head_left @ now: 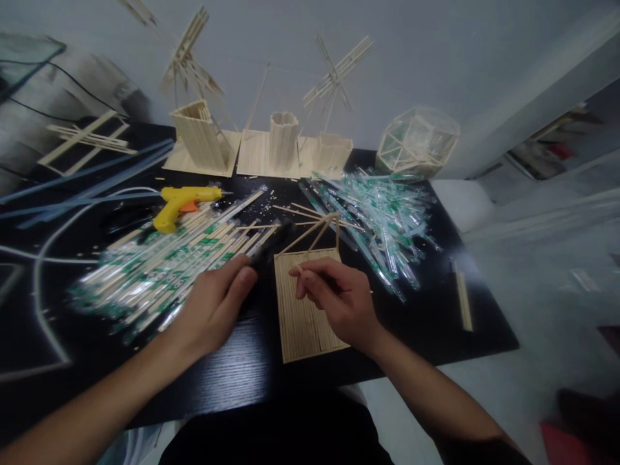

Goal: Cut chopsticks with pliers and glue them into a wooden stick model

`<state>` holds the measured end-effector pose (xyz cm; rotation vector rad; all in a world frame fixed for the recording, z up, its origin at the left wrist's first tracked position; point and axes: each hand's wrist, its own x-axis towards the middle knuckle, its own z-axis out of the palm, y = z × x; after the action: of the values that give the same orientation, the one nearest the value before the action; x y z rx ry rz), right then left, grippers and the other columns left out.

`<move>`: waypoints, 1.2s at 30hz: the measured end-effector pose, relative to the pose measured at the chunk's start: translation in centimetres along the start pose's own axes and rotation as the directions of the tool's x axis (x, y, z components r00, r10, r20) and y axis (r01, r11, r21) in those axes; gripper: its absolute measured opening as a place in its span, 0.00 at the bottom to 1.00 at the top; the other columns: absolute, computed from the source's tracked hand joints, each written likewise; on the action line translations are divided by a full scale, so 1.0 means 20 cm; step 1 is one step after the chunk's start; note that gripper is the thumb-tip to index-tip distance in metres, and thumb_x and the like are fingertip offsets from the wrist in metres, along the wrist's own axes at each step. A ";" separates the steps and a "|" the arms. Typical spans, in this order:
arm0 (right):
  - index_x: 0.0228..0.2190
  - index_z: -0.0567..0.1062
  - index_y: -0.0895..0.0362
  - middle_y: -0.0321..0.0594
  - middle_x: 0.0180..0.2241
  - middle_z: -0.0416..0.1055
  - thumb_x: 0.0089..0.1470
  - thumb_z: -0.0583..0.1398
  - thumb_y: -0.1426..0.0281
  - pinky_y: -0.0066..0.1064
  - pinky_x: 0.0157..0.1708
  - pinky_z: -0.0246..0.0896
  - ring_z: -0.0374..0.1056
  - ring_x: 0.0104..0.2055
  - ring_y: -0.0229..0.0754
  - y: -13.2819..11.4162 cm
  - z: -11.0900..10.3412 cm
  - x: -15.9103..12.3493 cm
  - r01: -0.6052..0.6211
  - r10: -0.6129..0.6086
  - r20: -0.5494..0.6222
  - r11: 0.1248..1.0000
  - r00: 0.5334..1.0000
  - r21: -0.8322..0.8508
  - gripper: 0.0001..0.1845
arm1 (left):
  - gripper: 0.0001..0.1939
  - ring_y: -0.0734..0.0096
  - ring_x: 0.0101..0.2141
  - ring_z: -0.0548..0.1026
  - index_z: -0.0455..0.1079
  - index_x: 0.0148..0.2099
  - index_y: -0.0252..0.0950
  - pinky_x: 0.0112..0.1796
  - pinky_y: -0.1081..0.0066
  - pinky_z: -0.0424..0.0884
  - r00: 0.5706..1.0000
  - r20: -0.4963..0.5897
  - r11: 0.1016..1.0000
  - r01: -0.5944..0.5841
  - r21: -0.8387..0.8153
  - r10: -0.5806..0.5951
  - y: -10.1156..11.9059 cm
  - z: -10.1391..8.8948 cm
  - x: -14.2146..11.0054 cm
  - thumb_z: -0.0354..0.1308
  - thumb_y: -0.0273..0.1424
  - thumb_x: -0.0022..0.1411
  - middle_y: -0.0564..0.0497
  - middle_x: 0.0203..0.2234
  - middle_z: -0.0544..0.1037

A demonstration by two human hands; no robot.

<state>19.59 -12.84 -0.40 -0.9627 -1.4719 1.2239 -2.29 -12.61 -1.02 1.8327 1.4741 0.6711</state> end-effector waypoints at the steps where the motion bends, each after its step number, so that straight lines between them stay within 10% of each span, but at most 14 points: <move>1: 0.37 0.79 0.57 0.34 0.25 0.73 0.65 0.60 0.69 0.25 0.21 0.55 0.59 0.22 0.31 0.00 0.00 0.00 -0.019 0.019 0.010 0.999 1.000 0.042 0.08 | 0.26 0.68 0.22 0.68 0.66 0.32 0.39 0.27 0.67 0.60 0.999 -0.006 0.998 0.035 -0.046 -0.035 0.00 -0.01 0.00 0.37 0.48 0.73 0.54 0.19 0.70; 18: 0.28 0.74 0.57 0.32 0.22 0.65 0.67 0.58 0.65 0.26 0.18 0.45 0.51 0.19 0.29 -0.02 -0.01 0.00 -0.137 0.132 0.054 0.985 0.990 0.101 0.16 | 0.21 0.62 0.31 0.76 0.68 0.50 0.37 0.33 0.66 0.68 0.974 0.000 0.955 -0.223 0.194 0.228 -0.08 0.01 -0.01 0.45 0.48 0.71 0.50 0.32 0.78; 36: 0.28 0.74 0.56 0.32 0.22 0.66 0.67 0.58 0.67 0.27 0.21 0.50 0.54 0.21 0.31 -0.02 -0.02 0.00 -0.076 0.077 0.034 0.997 0.996 -0.031 0.14 | 0.21 0.61 0.32 0.76 0.68 0.52 0.37 0.36 0.65 0.71 0.968 0.011 0.936 -0.246 0.252 0.251 -0.06 0.01 -0.01 0.44 0.46 0.72 0.47 0.35 0.79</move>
<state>20.01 -12.85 -0.10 -1.0304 -1.4963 1.2827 -3.03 -12.77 -2.07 2.2410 1.4053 0.6481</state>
